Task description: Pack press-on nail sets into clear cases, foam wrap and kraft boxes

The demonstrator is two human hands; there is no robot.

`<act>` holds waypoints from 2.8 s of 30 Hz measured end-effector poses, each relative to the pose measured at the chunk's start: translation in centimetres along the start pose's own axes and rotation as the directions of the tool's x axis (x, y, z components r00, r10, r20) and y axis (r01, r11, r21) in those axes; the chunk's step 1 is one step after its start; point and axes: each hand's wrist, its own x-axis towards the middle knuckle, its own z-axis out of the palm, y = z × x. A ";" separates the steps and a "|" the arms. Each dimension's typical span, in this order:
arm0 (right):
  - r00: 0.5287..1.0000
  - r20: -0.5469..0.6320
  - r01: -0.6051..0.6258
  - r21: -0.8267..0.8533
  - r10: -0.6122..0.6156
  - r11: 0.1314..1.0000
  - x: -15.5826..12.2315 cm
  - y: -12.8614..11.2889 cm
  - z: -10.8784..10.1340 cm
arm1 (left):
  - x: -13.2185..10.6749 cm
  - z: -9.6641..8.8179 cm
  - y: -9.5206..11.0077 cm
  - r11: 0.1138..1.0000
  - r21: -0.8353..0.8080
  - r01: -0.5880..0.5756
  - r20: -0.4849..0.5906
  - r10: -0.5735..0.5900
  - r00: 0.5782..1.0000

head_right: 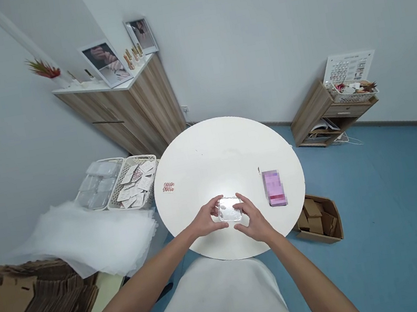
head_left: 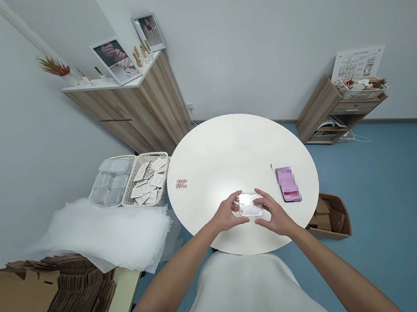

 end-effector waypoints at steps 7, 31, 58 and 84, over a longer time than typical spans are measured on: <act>0.999 -0.035 0.003 0.001 -0.003 1.000 0.0 0.1 -0.1 | 0.0 0.4 -0.7 0.999 -0.046 -0.002 0.003 0.002 1.000; 0.995 -0.100 0.036 0.117 -0.024 0.992 0.3 0.5 0.3 | 0.2 0.2 -0.6 0.966 -0.258 -0.028 0.052 0.043 0.998; 0.998 -0.046 -0.040 0.204 0.050 0.978 1.6 1.0 -0.8 | 0.3 0.0 -0.6 0.798 -0.543 0.259 0.139 -0.218 0.966; 0.821 -0.078 -0.491 0.408 0.565 0.770 3.9 1.9 1.0 | -0.8 0.9 -3.2 0.878 -0.428 0.214 0.072 -0.203 0.977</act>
